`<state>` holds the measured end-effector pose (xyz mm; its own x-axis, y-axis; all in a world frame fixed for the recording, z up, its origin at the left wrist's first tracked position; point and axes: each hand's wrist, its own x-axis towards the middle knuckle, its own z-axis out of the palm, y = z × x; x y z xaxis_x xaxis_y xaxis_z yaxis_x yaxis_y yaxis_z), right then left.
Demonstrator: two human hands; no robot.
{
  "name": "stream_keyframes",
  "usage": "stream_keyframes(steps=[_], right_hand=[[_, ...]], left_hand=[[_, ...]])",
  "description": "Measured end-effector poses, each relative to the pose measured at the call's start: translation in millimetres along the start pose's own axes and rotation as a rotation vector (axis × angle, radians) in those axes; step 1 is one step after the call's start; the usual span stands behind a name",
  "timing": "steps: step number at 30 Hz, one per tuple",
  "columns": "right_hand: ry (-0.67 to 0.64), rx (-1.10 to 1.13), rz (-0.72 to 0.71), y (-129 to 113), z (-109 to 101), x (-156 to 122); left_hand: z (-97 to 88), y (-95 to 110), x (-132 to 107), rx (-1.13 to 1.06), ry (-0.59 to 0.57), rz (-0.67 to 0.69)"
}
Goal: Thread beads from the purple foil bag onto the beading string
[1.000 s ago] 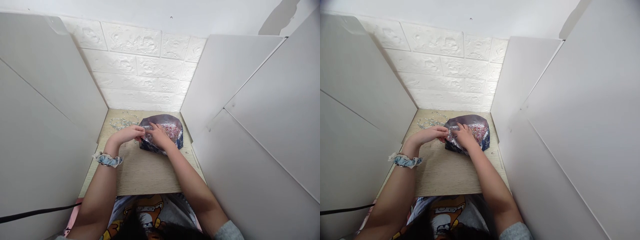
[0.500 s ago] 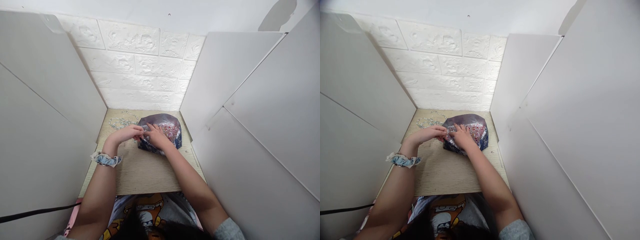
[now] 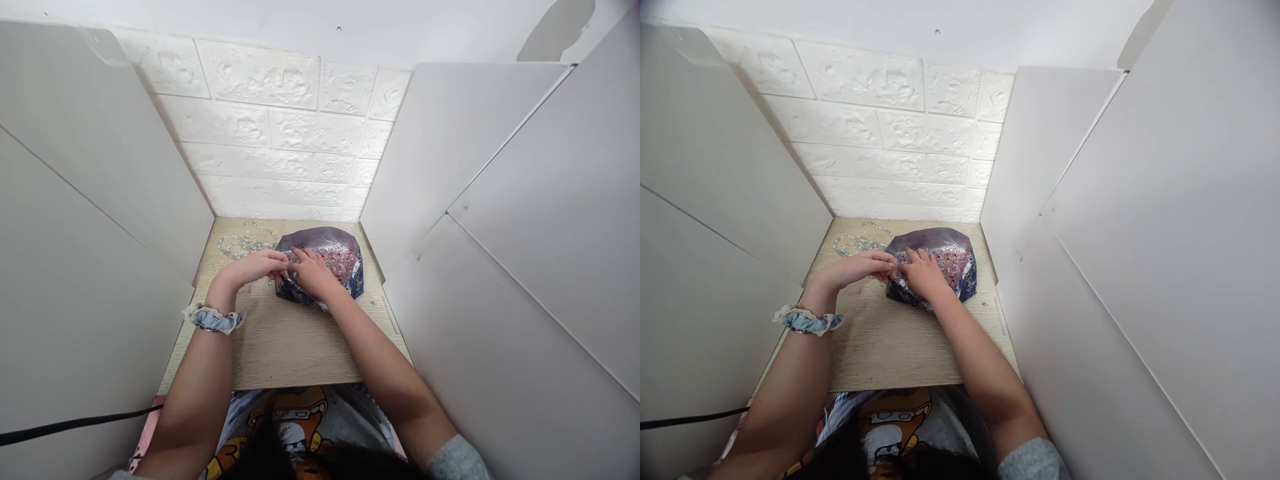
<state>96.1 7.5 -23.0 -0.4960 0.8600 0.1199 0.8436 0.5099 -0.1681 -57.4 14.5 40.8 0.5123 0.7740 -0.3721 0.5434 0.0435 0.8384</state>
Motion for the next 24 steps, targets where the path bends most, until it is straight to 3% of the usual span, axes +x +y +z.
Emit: stream_keyframes(steps=[15,24], right_hand=[[0.052,-0.027,-0.11,-6.5,-4.4,2.5],[0.029,-0.023,-0.046,3.1,-6.9,-0.3]], left_hand=[[0.2,-2.4,2.2,0.025,0.025,0.028],[-0.9,-4.3,1.3,0.029,0.02,0.031]])
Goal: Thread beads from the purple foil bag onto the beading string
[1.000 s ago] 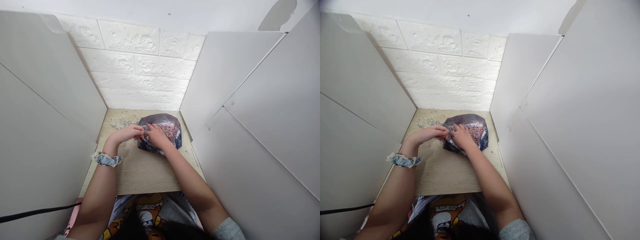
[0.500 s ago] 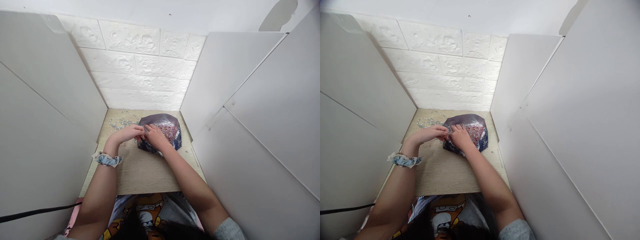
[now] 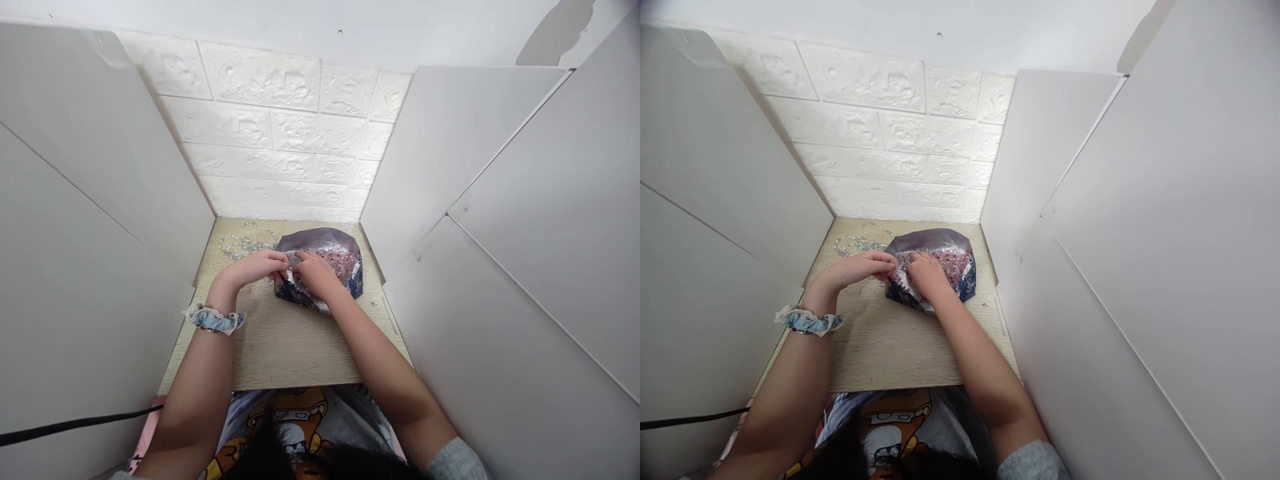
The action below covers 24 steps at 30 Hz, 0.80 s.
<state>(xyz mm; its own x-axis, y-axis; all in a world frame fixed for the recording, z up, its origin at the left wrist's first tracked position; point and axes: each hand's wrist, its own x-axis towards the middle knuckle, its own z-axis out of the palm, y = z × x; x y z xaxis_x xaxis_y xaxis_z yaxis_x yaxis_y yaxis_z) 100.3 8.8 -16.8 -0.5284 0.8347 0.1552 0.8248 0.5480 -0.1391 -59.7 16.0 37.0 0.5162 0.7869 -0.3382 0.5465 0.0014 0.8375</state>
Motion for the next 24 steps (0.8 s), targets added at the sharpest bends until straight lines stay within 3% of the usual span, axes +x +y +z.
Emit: stream_keyframes(steps=[14,24], right_hand=[[0.016,0.073,0.145,14.1,-7.7,-4.8],[0.028,0.026,0.07,10.0,0.3,-2.5]], left_hand=[[-1.9,-0.4,-1.0,-0.01,-0.013,-0.007],[-0.8,-1.5,0.7,0.004,-0.016,0.014]])
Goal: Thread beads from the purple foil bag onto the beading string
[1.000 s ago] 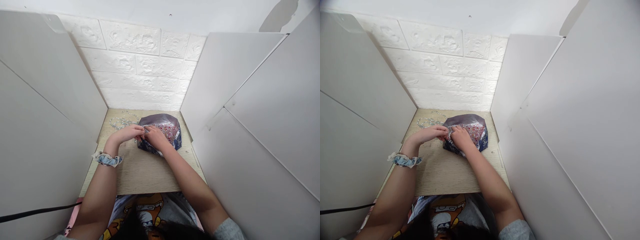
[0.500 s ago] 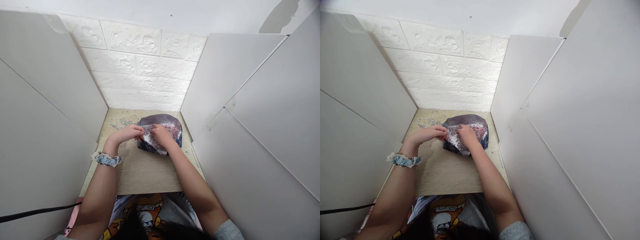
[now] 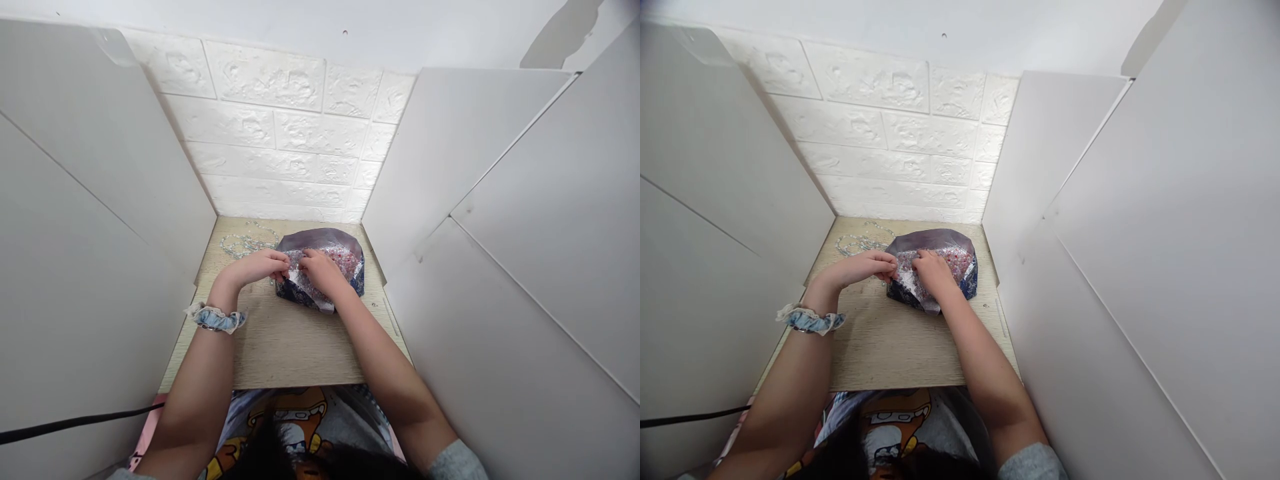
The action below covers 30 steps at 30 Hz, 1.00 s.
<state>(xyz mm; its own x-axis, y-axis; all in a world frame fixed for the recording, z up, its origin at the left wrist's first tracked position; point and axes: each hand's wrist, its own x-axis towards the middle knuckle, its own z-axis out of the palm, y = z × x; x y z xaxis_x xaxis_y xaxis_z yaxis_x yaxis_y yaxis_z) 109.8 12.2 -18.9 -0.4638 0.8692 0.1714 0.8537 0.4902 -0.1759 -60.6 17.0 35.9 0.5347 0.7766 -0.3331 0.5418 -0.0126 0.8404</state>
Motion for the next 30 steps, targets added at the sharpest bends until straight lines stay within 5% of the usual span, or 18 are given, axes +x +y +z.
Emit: stream_keyframes(steps=[17,30], right_hand=[[-0.052,0.183,-0.051,2.5,-5.0,-1.2],[-0.103,0.089,-0.002,-5.7,-11.9,-7.2]], left_hand=[[0.3,-2.9,1.7,0.02,0.016,0.009],[1.3,0.4,0.6,0.041,0.01,0.006]])
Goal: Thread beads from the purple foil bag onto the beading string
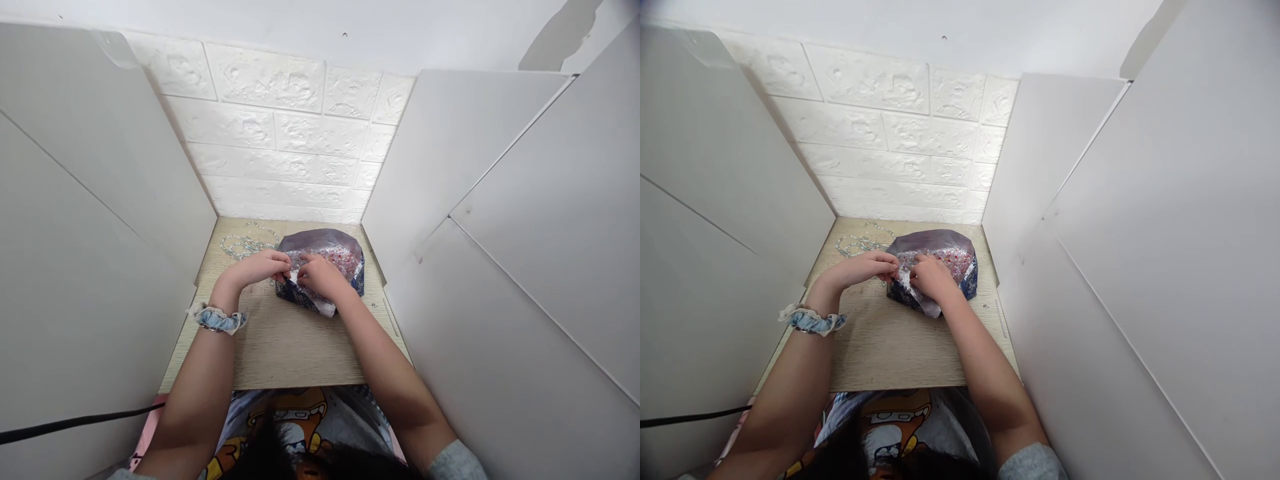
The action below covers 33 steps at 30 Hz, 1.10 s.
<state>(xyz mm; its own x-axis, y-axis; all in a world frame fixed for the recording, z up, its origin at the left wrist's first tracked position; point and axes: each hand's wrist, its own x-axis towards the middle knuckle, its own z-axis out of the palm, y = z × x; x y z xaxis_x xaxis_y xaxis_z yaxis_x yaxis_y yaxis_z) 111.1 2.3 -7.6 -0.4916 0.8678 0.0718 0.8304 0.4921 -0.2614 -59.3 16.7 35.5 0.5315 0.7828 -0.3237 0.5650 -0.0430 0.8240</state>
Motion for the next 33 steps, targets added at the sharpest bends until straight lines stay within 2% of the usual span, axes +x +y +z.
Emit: stream_keyframes(steps=[5,8,13,18,22,26,29,33], right_hand=[[0.019,-0.024,-0.022,-1.3,4.3,2.2],[0.084,0.072,-0.02,2.7,6.0,4.2],[0.283,0.44,0.102,15.1,-1.2,6.0],[0.401,0.855,0.119,23.8,-8.7,7.3],[0.375,1.231,0.071,23.0,-7.1,10.1],[0.327,1.565,0.114,15.8,-6.1,11.5],[0.314,1.711,0.148,10.5,-6.5,11.6],[0.311,1.8,0.182,7.8,-7.9,11.1]], left_hand=[[0.5,-1.2,1.0,0.04,0.03,-0.002],[4.0,-0.8,4.1,0.077,0.113,0.027],[20.0,3.2,17.8,0.127,0.365,0.146],[35.0,5.7,29.4,0.094,0.513,0.252],[40.9,8.9,28.5,0.045,0.593,0.287],[44.5,12.7,26.0,0.065,0.629,0.283],[45.6,14.0,25.3,0.076,0.617,0.293],[45.1,13.2,25.4,0.066,0.606,0.312]])
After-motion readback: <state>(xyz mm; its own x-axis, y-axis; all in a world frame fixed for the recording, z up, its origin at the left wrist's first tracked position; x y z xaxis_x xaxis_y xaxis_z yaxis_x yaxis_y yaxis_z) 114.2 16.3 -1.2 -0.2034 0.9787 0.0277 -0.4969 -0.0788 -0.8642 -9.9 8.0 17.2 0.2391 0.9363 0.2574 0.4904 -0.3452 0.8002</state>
